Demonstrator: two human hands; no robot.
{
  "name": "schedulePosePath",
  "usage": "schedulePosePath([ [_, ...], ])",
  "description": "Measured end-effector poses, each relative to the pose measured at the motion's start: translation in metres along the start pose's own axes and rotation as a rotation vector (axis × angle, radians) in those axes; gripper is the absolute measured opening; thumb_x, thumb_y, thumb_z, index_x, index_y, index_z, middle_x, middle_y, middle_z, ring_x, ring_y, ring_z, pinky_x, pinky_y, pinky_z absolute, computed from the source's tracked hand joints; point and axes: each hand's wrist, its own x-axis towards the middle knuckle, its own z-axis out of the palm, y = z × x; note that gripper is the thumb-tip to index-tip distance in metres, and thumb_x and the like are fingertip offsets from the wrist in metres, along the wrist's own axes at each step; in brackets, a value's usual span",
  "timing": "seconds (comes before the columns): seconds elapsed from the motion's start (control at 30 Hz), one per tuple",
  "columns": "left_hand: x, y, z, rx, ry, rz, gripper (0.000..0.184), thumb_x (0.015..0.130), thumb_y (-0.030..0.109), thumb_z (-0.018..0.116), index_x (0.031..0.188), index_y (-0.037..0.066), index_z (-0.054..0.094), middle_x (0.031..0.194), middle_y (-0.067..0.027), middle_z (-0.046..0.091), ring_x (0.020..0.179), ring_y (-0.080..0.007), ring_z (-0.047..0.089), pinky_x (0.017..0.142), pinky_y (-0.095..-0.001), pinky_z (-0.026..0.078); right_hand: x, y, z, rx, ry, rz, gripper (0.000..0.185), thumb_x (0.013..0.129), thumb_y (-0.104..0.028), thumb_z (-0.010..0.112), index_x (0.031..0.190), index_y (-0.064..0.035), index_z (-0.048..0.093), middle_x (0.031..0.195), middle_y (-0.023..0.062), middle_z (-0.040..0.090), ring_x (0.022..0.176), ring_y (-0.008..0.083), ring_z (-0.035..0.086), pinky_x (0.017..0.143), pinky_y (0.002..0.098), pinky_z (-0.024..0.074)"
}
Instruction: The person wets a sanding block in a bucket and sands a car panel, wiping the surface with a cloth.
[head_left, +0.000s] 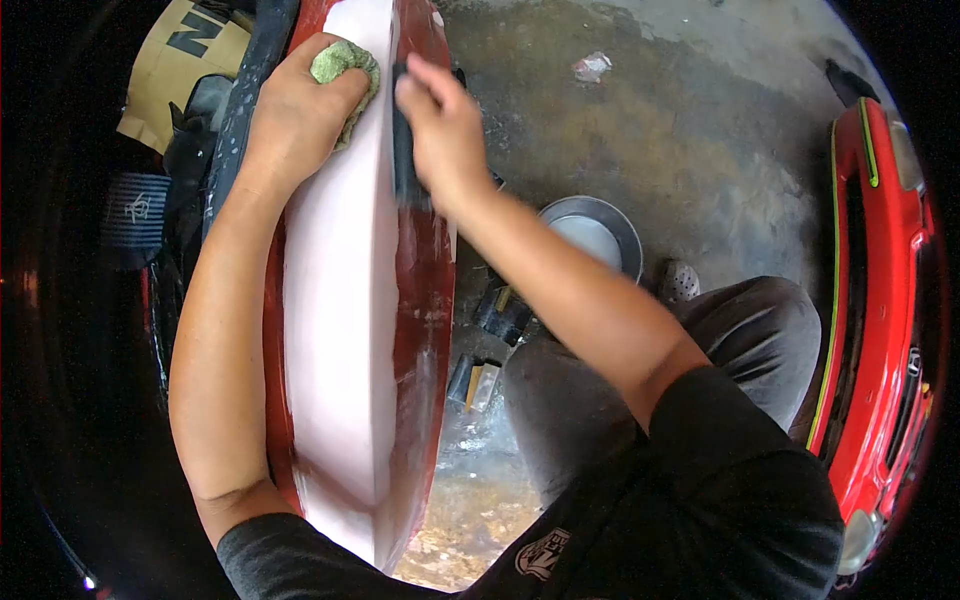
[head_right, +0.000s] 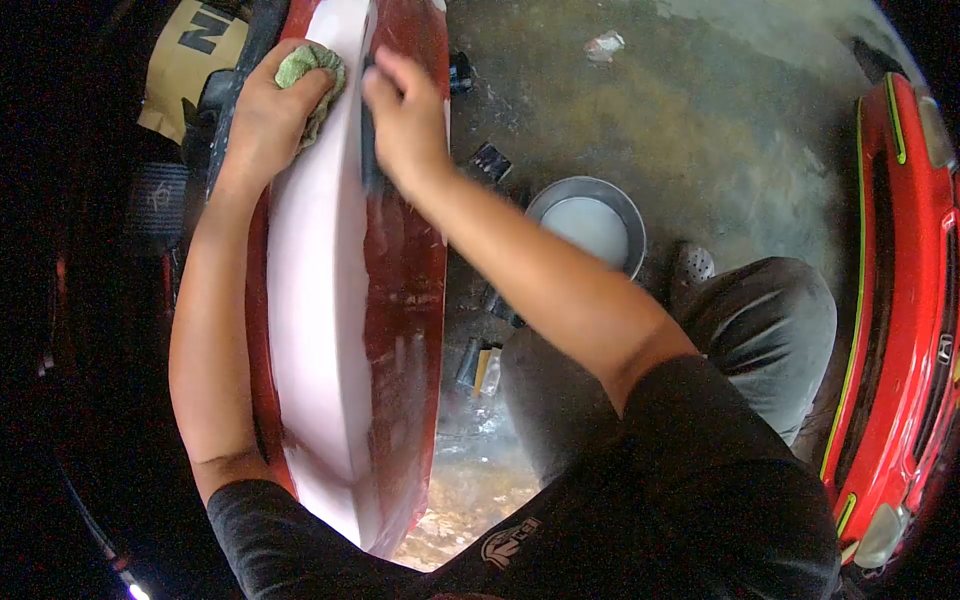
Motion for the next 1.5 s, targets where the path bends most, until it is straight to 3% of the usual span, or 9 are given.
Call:
schedulePosePath([
  [0.07,-0.001,0.003,-0.001,0.003,0.008,0.009,0.050,0.085,0.031,0.068,0.125,0.002,0.067,0.108,-0.0236,0.074,0.100,-0.0354,0.072,0.091,-0.0398,0.054,0.039,-0.015,0.002,0.202,0.005,0.285,0.044,0.102,-0.023,0.063,0.140,0.0001,0.060,0.135,0.0181,0.067,0.123,0.0244,0.063,0.108,0.0360,0.0451],
  [0.27,0.000,-0.001,-0.001,-0.026,0.012,0.017,0.044,0.087,0.030,0.068,0.121,0.003,0.068,0.103,-0.0204,0.074,0.095,-0.0308,0.072,0.090,-0.0386,0.054,-0.083,-0.023,-0.006,-0.092,-0.062,-0.093,0.046,0.100,-0.027,0.067,0.135,0.0023,0.062,0.142,0.0246,0.057,0.141,0.0367,0.047,0.120,0.0458,0.0329],
  [0.33,-0.003,0.002,-0.002,-0.075,-0.011,-0.012,0.041,0.087,0.029,0.068,0.119,0.005,0.069,0.102,-0.0183,0.074,0.094,-0.0277,0.071,0.089,-0.0375,0.054,-0.052,0.001,-0.009,-0.287,-0.053,-0.239,0.048,0.102,-0.024,0.065,0.141,0.0037,0.057,0.140,0.0177,0.062,0.133,0.0227,0.055,0.115,0.0363,0.0390],
  [0.47,-0.008,0.016,0.000,0.035,0.018,-0.045,0.026,0.092,0.019,0.067,0.115,0.005,0.068,0.098,-0.0071,0.071,0.090,-0.0150,0.064,0.086,-0.0298,0.051,0.066,0.020,-0.004,-0.007,0.021,0.059,0.047,0.099,-0.022,0.069,0.140,-0.0011,0.058,0.122,0.0156,0.070,0.103,0.0196,0.067,0.091,0.0351,0.0536],
  [0.57,-0.005,0.009,-0.001,0.099,0.030,-0.028,0.035,0.090,0.027,0.068,0.118,0.006,0.069,0.102,-0.0158,0.073,0.093,-0.0245,0.069,0.090,-0.0360,0.052,0.078,0.013,-0.027,0.174,0.077,0.147,0.058,0.093,-0.024,0.077,0.140,0.0008,0.054,0.122,0.0169,0.067,0.105,0.0212,0.065,0.090,0.0369,0.0540],
  [0.77,-0.006,0.008,0.012,0.207,0.153,-0.032,0.030,0.093,0.022,0.069,0.117,0.005,0.069,0.100,-0.0118,0.073,0.091,-0.0187,0.068,0.087,-0.0331,0.053,-0.013,0.017,-0.090,0.273,0.227,0.237,0.068,0.089,-0.028,0.082,0.139,0.0009,0.047,0.124,0.0155,0.062,0.105,0.0206,0.063,0.090,0.0355,0.0535],
  [0.93,-0.011,0.017,0.017,-0.058,0.174,-0.132,0.021,0.093,0.009,0.071,0.113,0.002,0.068,0.096,-0.0040,0.071,0.082,-0.0101,0.064,0.077,-0.0256,0.052,-0.042,0.009,-0.061,0.110,-0.182,-0.124,0.074,0.090,-0.025,0.081,0.149,-0.0013,0.042,0.137,0.0272,0.058,0.122,0.0380,0.061,0.105,0.0445,0.0477],
  [1.0,-0.011,0.017,0.014,-0.083,0.155,-0.144,0.019,0.093,0.008,0.072,0.110,0.002,0.068,0.095,-0.0022,0.070,0.082,-0.0078,0.062,0.075,-0.0238,0.051,-0.035,0.004,-0.059,-0.169,-0.296,-0.253,0.078,0.091,-0.020,0.080,0.153,-0.0033,0.037,0.148,0.0211,0.052,0.134,0.0357,0.052,0.116,0.0435,0.0377],
  [1.5,-0.013,0.027,0.026,-0.101,0.285,-0.190,0.024,0.089,0.017,0.080,0.105,0.002,0.072,0.090,-0.0030,0.073,0.076,-0.0080,0.064,0.071,-0.0229,0.052,0.018,0.032,-0.028,-0.175,-0.130,-0.637,0.042,0.086,-0.023,0.081,0.125,-0.0097,0.070,0.133,0.0166,0.058,0.119,0.0377,0.057,0.102,0.0475,0.0467],
])
